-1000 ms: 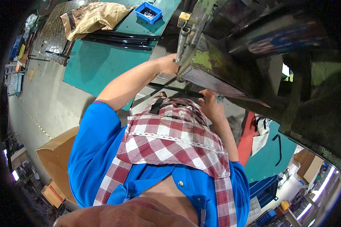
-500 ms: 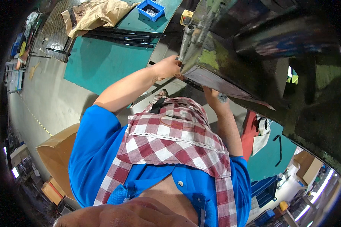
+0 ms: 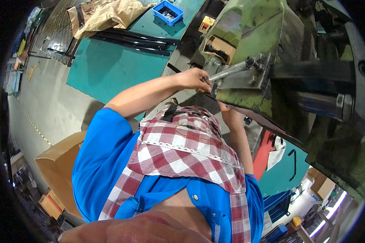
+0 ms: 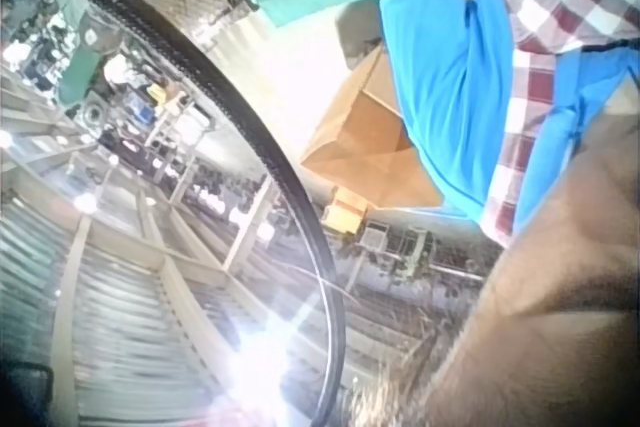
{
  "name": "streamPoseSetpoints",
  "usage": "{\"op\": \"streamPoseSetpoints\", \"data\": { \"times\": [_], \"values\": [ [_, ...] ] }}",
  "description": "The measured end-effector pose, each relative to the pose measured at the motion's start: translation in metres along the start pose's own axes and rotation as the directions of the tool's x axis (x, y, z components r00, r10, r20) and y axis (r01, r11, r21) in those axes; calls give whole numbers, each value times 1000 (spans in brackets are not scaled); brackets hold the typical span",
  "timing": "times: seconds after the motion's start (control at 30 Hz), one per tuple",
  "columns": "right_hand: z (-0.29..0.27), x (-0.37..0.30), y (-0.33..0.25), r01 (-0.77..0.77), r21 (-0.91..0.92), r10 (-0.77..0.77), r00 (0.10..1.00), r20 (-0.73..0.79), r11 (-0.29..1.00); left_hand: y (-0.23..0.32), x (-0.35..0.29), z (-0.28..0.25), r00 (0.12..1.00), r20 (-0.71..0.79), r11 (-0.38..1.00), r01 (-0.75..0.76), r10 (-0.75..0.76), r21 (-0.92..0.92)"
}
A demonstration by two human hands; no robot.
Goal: The person assembles black metal frame components using a green industrial machine. They insert rods into the machine, secure them, and then place the assembled frames into a blue crate. The process is repeated multiple times.
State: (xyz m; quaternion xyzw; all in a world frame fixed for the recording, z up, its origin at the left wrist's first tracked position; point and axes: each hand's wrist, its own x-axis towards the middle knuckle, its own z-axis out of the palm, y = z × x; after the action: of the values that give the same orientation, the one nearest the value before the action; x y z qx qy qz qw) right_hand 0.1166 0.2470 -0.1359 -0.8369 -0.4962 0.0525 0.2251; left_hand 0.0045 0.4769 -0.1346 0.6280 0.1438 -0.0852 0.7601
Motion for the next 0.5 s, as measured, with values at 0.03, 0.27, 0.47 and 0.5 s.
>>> {"op": "streamPoseSetpoints", "data": {
  "times": [0.03,0.27,0.47,0.5],
  "values": [
    [3,-2,1,27,-65,-26,1000,4,998,1,0,-7,1000,8,998,16,-16,66],
    [-10,-15,-6,-75,-167,82,996,33,983,19,51,-122,789,-602,942,-282,120,-182],
    [-15,-33,18,-52,-209,36,996,-81,976,16,81,-188,483,-756,795,182,441,579],
    [-14,-36,24,7,-303,-43,993,-112,953,-3,71,-184,460,-669,690,154,584,708]
  ]
}}
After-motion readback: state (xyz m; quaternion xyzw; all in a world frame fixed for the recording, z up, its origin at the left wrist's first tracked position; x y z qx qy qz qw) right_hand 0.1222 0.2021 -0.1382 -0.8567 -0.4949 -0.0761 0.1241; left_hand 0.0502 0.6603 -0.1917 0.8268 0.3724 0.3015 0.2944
